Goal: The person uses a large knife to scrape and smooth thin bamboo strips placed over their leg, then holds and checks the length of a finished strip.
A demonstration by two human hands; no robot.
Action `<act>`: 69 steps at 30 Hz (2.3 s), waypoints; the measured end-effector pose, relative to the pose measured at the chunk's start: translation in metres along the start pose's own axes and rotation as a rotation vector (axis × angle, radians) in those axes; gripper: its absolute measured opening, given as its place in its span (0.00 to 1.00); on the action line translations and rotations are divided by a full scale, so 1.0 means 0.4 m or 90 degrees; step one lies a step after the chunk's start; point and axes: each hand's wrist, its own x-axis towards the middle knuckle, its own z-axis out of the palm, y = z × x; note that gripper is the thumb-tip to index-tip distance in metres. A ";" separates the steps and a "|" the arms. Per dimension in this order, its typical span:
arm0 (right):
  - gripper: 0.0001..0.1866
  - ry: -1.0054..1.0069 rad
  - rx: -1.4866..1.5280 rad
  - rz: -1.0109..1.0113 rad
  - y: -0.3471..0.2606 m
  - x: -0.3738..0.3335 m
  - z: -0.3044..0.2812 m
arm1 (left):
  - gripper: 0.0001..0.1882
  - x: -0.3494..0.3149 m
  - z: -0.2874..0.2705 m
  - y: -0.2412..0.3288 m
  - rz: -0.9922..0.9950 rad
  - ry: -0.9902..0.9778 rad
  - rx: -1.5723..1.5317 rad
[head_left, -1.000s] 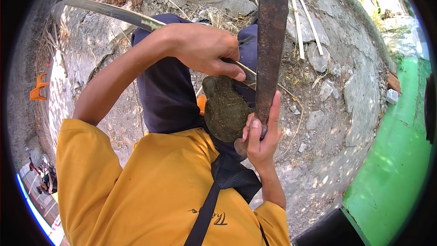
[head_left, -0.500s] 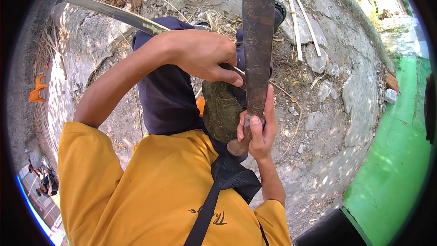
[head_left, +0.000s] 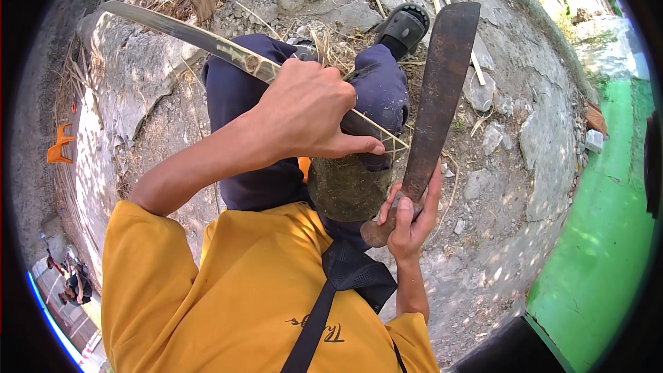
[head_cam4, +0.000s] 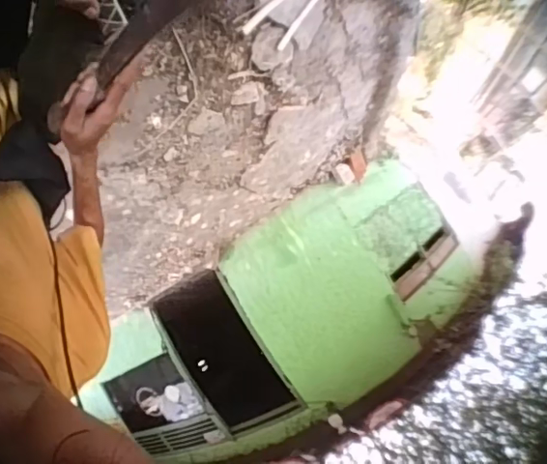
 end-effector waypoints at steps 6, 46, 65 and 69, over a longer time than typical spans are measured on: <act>0.39 -0.026 -0.012 -0.002 -0.012 0.002 0.010 | 0.41 -0.007 -0.008 0.008 0.012 -0.013 -0.012; 0.38 -0.067 -0.271 -0.073 -0.037 -0.043 -0.012 | 0.29 -0.008 -0.029 -0.055 0.048 -0.011 -0.073; 0.38 -0.090 -0.248 -0.068 -0.033 -0.029 -0.004 | 0.29 -0.025 -0.013 -0.055 0.067 0.046 -0.054; 0.38 -0.087 -0.138 0.003 -0.061 -0.021 0.016 | 0.28 -0.031 -0.002 -0.060 0.065 0.054 -0.061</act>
